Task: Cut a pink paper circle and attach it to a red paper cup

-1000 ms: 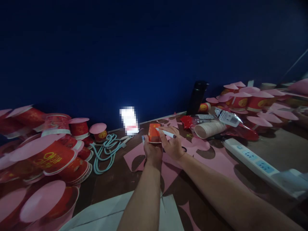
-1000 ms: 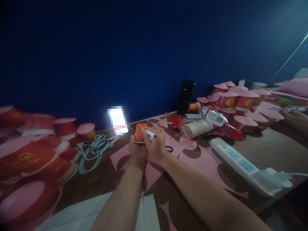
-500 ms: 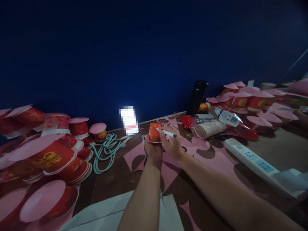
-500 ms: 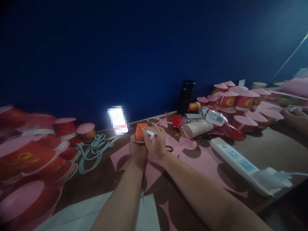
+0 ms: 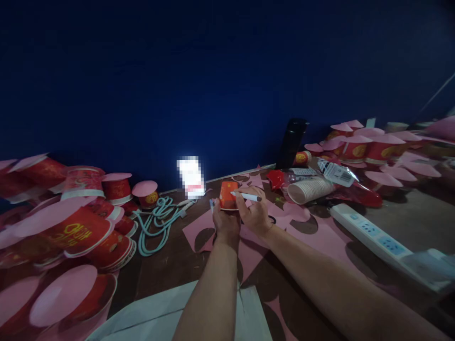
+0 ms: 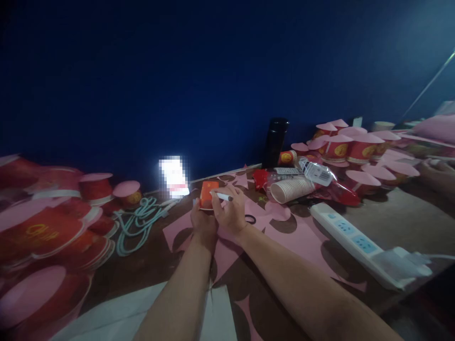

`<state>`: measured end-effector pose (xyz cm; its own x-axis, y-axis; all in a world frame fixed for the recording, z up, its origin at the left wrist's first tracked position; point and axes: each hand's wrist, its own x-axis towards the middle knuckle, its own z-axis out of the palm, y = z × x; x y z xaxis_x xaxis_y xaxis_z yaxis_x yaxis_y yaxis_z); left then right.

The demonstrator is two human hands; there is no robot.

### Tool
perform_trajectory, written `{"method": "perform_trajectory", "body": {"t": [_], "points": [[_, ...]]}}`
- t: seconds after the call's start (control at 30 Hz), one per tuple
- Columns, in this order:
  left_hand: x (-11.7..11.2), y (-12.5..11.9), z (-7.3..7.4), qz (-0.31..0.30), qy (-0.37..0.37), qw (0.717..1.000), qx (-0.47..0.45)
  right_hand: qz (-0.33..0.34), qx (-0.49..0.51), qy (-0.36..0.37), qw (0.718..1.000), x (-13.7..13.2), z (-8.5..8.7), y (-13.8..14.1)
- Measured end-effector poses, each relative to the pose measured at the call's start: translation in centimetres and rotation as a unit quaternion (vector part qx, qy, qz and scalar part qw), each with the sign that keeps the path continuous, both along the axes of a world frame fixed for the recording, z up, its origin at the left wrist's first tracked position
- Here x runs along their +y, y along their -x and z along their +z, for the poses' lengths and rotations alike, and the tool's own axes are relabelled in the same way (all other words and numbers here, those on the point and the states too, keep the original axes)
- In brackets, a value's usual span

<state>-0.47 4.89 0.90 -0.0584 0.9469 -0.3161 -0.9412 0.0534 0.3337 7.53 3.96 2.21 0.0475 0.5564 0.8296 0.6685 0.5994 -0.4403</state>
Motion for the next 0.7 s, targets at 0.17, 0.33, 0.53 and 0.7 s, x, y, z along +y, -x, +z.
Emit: {"method": "perform_trajectory", "body": {"t": [0.17, 0.33, 0.53, 0.7], "points": [[0.0, 0.0, 0.0, 0.007, 0.004, 1.0, 0.002, 0.003, -0.004, 0.006, 1.0, 0.0, 0.0, 0.0], [0.2, 0.1, -0.4, 0.01, 0.007, 1.0, 0.005, 0.014, 0.01, 0.005, 1.0, -0.1, 0.1, 0.1], [0.8, 0.0, -0.7, 0.024, -0.013, 1.0, -0.003, 0.057, 0.04, -0.011, 0.998, -0.1, 0.5, -0.3], [1.1, 0.0, -1.0, 0.032, -0.052, 0.998, 0.004, 0.068, 0.07, -0.012, 0.995, 0.2, 1.1, -0.7]]}}
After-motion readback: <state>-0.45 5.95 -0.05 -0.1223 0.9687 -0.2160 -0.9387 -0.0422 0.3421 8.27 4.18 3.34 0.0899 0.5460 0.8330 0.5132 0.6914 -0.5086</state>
